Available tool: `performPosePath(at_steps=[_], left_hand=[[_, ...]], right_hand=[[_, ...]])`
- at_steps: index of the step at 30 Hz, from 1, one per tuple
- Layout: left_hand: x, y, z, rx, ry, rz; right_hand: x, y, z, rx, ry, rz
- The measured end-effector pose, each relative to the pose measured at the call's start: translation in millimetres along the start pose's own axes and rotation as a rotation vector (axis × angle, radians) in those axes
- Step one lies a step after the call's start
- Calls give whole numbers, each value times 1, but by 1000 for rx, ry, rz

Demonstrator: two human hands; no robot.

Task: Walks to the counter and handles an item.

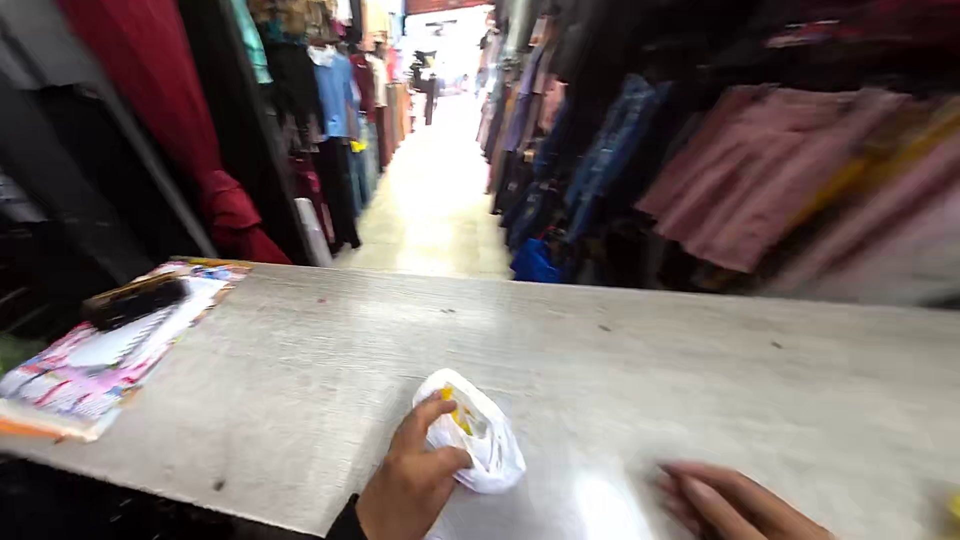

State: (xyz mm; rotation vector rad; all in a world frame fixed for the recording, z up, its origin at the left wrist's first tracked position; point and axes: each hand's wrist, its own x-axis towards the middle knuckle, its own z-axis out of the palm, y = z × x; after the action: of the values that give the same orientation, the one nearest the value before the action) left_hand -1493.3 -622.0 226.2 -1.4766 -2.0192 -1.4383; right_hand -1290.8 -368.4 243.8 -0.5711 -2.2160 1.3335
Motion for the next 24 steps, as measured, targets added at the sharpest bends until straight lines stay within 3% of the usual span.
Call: performPosePath(at_steps=[3,7,11,14,19,24], left_hand=[[8,28,55,-193,-95,115],[15,48,74,-313,-183,147],[26,54,56,-242,-283,-292],[53,62,58,-81,-552,-548],[94,62,79,-31,-882,-456],[122,48,102,-271,-1093,-442]], right_hand=[[-8,28,-13,24,-2,-49],[-19,42,-21,53,-37,-63],[-30,49,-25,45,-45,-112],[-31,44,-15,57,-49,-170],[-24,22,12,0,-28,-58],[-24,13,7,69,78,113]])
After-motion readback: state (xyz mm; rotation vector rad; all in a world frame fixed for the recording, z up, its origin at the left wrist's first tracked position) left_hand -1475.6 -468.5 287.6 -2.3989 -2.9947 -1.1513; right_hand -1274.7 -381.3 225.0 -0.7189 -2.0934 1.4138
